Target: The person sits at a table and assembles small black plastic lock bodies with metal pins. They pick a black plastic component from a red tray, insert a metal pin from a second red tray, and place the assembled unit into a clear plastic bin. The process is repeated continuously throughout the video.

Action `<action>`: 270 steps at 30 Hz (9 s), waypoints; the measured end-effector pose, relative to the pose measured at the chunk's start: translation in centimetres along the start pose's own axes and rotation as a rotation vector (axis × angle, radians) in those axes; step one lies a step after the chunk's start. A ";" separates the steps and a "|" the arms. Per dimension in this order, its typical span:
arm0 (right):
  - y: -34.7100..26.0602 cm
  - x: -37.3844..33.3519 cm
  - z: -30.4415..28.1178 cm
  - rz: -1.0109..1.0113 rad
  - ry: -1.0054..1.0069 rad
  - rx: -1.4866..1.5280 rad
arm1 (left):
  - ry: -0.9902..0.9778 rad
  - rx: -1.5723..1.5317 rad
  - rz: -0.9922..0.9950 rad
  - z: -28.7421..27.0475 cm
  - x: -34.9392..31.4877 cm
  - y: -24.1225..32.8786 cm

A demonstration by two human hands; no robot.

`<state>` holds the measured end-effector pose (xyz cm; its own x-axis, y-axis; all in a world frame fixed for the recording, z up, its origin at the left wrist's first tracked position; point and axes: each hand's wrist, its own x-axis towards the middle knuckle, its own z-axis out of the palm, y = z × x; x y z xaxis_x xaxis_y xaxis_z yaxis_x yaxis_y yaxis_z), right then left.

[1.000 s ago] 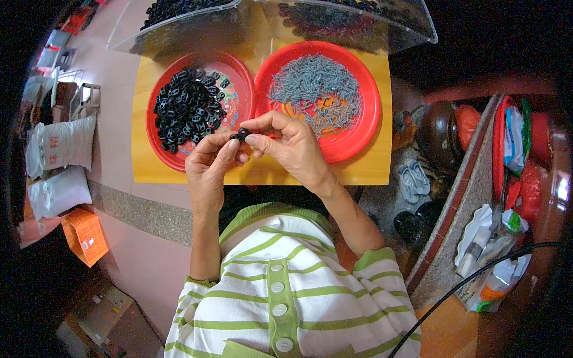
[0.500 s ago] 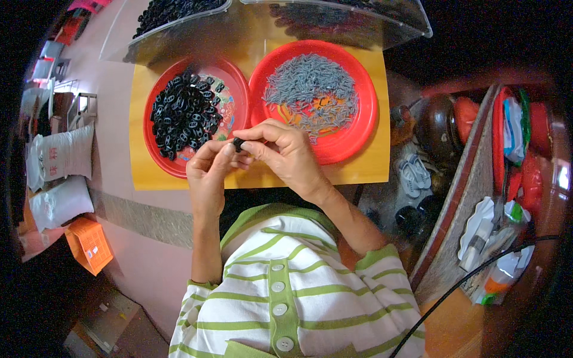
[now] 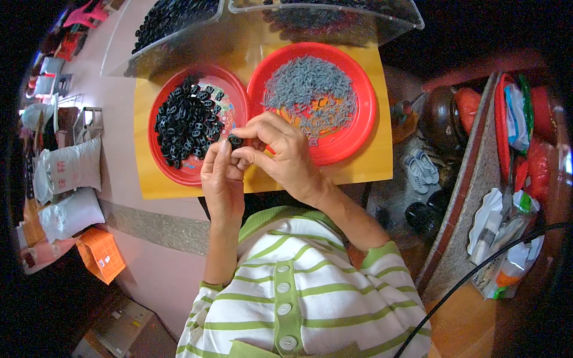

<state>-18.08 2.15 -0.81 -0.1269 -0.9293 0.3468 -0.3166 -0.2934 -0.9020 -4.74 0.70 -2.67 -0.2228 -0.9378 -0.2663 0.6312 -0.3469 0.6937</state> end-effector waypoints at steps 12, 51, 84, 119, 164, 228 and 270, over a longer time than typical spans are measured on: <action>0.7 -1.2 -0.6 0.257 -0.097 0.348 | -0.187 0.327 0.369 -0.5 -0.2 -1.2; 4.5 3.8 -4.5 0.158 -0.164 -0.394 | -0.153 1.741 0.775 -2.3 12.1 3.8; -0.4 -0.3 -3.2 0.304 -0.215 -0.035 | -0.029 0.212 -0.162 -1.8 -1.7 1.5; 0.6 -0.7 -0.8 0.274 0.043 0.522 | -0.166 0.181 -0.229 1.6 1.0 2.2; -0.7 2.6 1.0 0.526 -0.191 0.135 | -0.205 0.450 0.148 -3.0 2.5 2.0; -1.2 0.8 2.1 0.617 -0.163 0.667 | 0.028 0.209 0.041 -2.7 -1.4 3.8; -2.6 0.7 1.7 0.136 -0.131 0.045 | 0.005 0.057 0.006 -1.7 -0.6 2.9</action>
<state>-15.72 1.91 1.36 -0.0414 -0.9815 0.1867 -0.2624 -0.1696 -0.9499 -1.51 0.32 -1.58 -0.2156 -0.9399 -0.2649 0.5892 -0.3416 0.7322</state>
